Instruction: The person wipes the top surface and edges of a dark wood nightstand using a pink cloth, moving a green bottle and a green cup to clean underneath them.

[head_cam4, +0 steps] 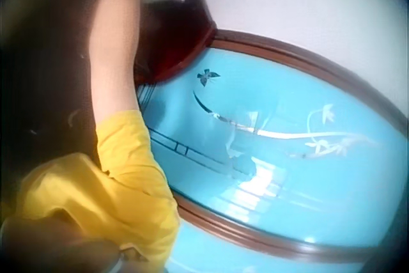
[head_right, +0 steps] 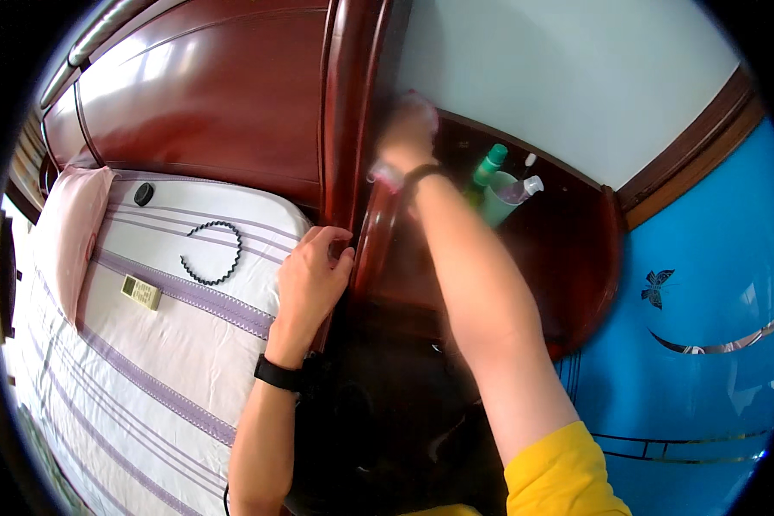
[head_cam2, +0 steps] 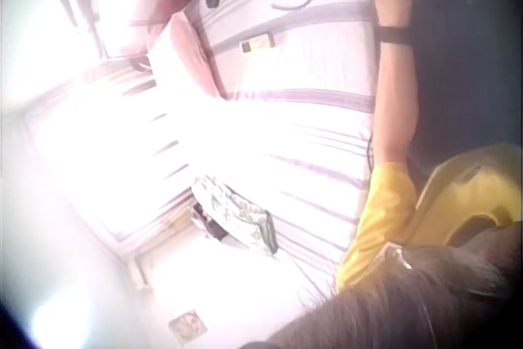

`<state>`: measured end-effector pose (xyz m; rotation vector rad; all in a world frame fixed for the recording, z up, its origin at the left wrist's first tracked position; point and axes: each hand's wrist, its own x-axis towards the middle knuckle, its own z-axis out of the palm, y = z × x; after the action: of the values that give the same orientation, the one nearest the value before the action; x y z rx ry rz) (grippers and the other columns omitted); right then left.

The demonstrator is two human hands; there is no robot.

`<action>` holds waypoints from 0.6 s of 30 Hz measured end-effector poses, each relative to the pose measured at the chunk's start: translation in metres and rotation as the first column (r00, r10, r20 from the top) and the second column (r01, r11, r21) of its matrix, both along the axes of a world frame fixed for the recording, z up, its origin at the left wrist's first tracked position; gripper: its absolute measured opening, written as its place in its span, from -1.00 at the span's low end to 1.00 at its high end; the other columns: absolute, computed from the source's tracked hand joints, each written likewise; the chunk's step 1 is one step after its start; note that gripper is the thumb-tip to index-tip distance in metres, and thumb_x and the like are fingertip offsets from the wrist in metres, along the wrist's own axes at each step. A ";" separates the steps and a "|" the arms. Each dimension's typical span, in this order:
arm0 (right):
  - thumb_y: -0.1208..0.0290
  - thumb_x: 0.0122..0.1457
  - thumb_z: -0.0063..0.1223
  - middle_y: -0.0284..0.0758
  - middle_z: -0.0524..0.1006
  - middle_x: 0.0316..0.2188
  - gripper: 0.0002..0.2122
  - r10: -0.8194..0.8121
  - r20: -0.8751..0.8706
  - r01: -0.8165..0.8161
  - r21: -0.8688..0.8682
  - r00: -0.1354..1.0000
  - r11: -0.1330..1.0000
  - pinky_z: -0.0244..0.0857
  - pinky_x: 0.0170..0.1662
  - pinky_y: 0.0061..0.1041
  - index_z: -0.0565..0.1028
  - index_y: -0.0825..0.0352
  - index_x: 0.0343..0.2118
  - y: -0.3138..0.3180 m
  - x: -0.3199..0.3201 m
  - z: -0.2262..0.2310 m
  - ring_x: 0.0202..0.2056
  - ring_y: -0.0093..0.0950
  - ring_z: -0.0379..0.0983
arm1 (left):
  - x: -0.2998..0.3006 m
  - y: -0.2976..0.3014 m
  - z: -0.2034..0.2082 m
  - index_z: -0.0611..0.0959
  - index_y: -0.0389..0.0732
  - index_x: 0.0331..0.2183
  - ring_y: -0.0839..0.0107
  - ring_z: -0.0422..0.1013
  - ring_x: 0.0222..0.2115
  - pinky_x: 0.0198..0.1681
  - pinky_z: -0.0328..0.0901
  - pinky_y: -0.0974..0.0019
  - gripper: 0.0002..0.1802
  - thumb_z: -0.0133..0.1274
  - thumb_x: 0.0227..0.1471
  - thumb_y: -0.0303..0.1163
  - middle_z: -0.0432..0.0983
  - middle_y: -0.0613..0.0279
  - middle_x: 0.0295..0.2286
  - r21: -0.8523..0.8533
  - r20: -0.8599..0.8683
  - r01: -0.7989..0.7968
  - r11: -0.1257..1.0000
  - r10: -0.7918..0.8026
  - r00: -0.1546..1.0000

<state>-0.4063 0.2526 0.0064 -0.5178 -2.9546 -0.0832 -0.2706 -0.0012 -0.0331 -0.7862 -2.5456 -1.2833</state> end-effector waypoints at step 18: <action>0.25 0.22 0.00 0.23 0.19 0.34 -0.32 0.100 -0.073 -0.077 0.264 0.992 0.961 -0.13 0.46 -0.07 0.22 0.70 0.27 -0.026 0.025 -0.012 0.37 0.14 0.04 | -0.007 -0.004 -0.002 0.71 -0.20 -0.22 0.03 0.60 -0.28 -0.21 0.46 0.07 -0.81 0.18 0.11 -0.37 0.66 0.05 -0.27 0.083 -0.023 0.002 0.997 0.000 1.000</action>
<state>-0.3817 0.2268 -0.0055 -0.3429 -2.8176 -0.4227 -0.2776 -0.0055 -0.0356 -0.7805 -2.4573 -1.3626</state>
